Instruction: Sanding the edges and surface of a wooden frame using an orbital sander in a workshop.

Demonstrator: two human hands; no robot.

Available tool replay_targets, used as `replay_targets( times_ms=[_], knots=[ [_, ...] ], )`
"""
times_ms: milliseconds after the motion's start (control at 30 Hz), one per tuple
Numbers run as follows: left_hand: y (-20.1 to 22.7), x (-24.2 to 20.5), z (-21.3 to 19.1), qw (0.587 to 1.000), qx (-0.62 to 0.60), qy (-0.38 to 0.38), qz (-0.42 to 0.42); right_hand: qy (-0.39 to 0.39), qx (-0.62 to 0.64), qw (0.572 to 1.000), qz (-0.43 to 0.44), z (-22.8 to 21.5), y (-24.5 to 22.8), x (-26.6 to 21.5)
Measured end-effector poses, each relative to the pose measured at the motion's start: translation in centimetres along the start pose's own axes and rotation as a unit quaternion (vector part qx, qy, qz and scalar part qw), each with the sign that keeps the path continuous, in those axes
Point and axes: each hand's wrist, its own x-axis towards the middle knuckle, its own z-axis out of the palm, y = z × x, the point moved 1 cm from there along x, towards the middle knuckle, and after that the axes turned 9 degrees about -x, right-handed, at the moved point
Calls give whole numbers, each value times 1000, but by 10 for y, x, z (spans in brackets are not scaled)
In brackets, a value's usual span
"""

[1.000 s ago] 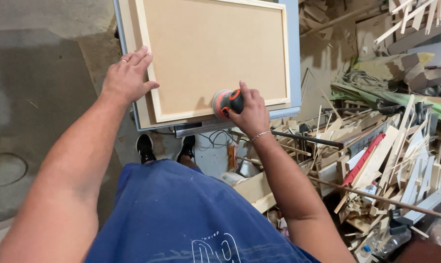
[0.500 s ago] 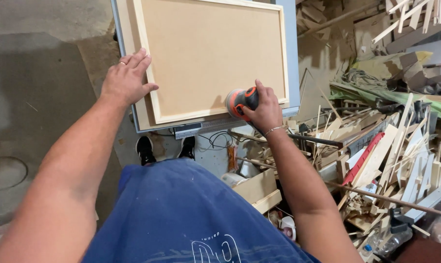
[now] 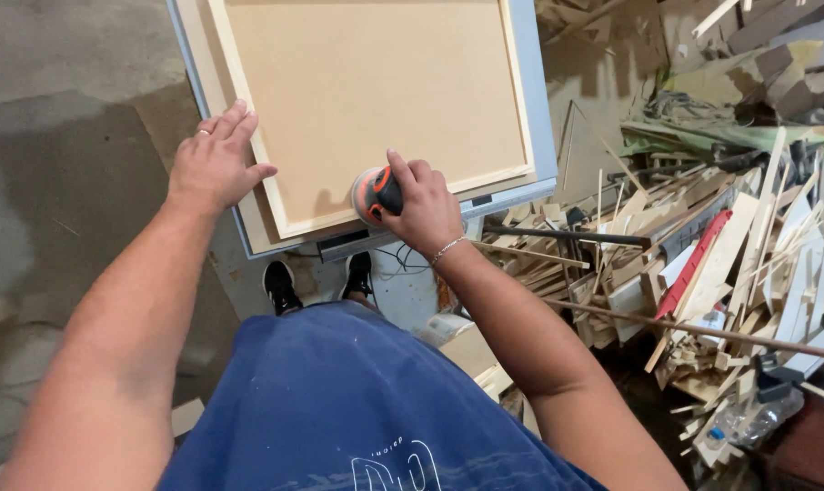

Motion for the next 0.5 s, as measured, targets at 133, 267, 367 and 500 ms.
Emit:
replay_targets(
  times_ms=[133,267,367,500],
  knots=[
    [-2,3,3,1000,-2,-10,6,-2,13,999,33,-1,14,0],
    [-3,2,4,1000,-9,0,-11,-3,-7,999,52,0,42,4],
    [-2,-1,3,1000,-12,5,-7,-9,-11,997,78,-2,61,2],
    [-2,1,2,1000,-22,-7,-19,-30,2,993,118,-2,86,2]
  ],
)
